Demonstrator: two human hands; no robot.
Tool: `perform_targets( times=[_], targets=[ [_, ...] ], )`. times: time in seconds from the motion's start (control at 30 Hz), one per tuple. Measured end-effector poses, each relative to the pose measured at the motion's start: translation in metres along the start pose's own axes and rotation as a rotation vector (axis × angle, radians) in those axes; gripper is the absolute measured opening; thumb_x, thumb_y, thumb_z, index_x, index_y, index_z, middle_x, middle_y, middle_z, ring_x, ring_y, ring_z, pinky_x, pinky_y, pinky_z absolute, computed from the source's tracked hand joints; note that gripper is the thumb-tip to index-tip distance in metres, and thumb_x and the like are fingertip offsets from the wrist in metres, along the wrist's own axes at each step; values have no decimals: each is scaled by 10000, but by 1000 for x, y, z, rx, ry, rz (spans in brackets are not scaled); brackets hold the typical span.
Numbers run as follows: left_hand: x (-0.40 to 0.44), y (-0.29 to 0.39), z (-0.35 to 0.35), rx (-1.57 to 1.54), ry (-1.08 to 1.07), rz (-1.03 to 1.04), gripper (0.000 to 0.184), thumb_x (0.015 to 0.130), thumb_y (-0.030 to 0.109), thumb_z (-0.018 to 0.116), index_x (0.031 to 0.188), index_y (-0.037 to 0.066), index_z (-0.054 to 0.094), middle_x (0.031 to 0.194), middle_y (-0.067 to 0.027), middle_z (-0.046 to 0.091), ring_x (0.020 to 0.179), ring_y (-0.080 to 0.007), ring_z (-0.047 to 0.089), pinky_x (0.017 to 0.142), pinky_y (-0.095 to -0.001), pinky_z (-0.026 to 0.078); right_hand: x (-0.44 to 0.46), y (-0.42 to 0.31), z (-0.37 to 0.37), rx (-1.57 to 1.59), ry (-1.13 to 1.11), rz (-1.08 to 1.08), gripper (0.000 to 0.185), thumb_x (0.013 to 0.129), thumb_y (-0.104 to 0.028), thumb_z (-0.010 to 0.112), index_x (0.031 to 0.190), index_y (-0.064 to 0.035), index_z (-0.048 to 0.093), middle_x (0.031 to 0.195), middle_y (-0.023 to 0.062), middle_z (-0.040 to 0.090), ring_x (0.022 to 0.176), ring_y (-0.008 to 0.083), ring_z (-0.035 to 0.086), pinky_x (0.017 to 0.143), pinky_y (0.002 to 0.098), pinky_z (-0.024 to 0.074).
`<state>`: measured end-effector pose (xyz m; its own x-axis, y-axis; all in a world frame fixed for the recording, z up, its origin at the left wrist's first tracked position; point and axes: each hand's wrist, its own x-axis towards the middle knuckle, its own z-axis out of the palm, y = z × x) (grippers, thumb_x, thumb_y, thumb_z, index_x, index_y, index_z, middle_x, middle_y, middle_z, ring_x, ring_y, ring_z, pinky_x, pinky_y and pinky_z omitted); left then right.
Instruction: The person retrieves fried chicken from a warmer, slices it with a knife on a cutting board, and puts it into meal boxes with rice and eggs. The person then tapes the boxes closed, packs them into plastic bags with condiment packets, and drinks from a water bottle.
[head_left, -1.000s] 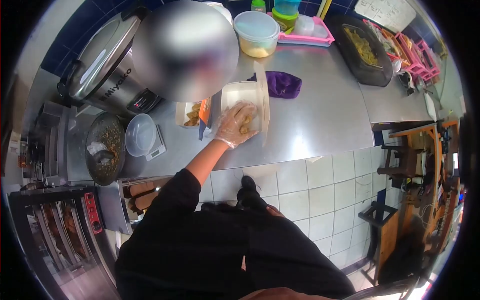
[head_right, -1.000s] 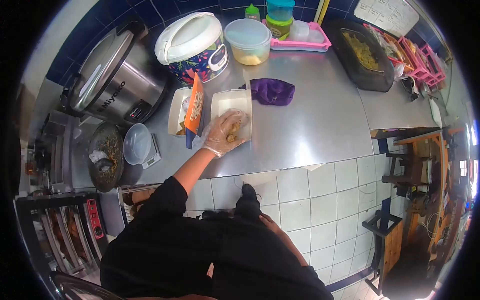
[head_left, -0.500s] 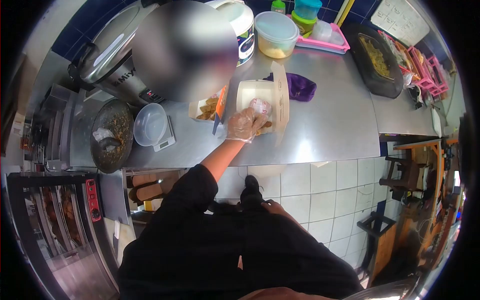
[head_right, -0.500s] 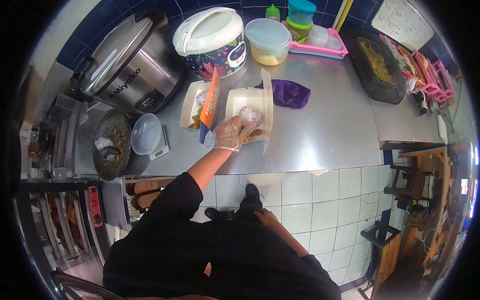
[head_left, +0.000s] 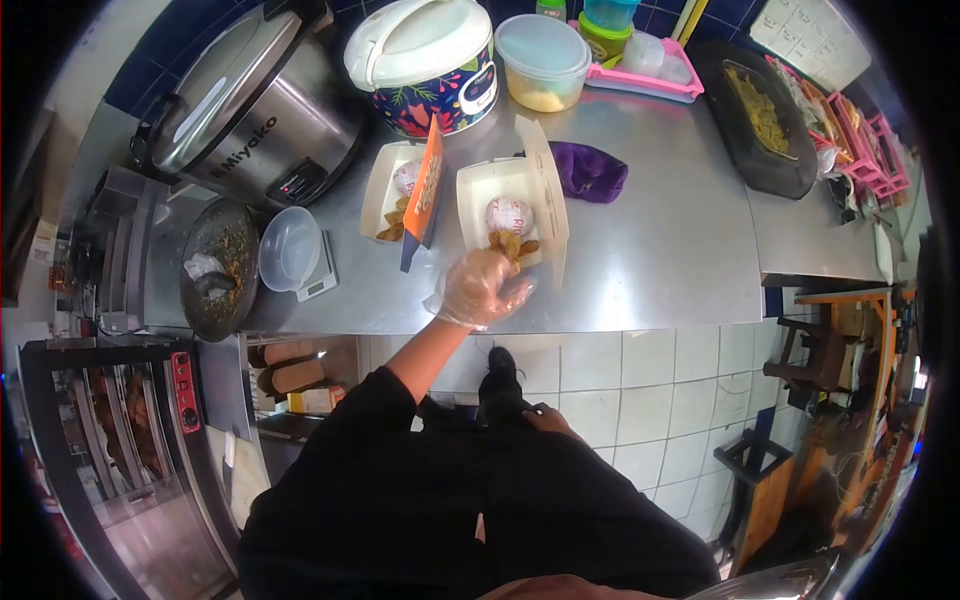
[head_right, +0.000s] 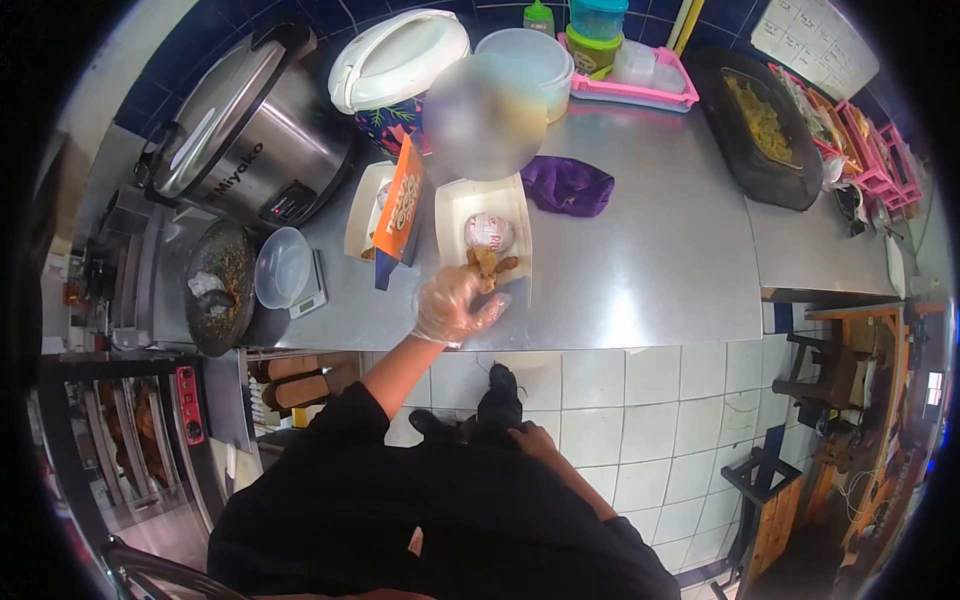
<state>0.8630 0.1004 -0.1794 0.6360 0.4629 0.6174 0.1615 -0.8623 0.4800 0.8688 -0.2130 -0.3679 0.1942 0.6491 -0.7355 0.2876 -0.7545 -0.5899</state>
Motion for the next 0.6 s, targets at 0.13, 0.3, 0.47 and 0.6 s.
perform_targets(
  times=[0.13,0.3,0.47,0.6],
  targets=[
    [-17,-9,11,161,-47,75,203,736,209,751,760,104,579,716,-51,584,672,-247,586,571,-383,463,-10,-12,-9,89,-24,80,562,825,-501,580,1099,-11,622,1058,219,643,1017,375,605,886,439,464],
    [19,10,26,162,-68,120,110,799,204,673,862,123,637,798,-40,624,736,-255,609,668,-399,485,5,3,9,-37,-20,-27,550,821,-500,583,1103,-30,629,1058,209,648,1022,364,607,889,434,466],
    [26,6,18,185,-380,90,159,826,204,626,957,129,677,947,-16,665,962,-226,598,802,-391,486,4,-11,6,-53,-29,-72,523,811,-485,602,1082,-39,638,1035,198,655,999,366,614,868,432,476],
    [3,22,-50,11,-323,-152,349,816,279,664,1127,121,638,1127,-36,637,1114,-204,555,890,-381,462,-27,-99,-46,289,159,-230,200,898,-174,581,1016,-23,639,900,109,659,862,216,638,762,323,498]
  ],
)
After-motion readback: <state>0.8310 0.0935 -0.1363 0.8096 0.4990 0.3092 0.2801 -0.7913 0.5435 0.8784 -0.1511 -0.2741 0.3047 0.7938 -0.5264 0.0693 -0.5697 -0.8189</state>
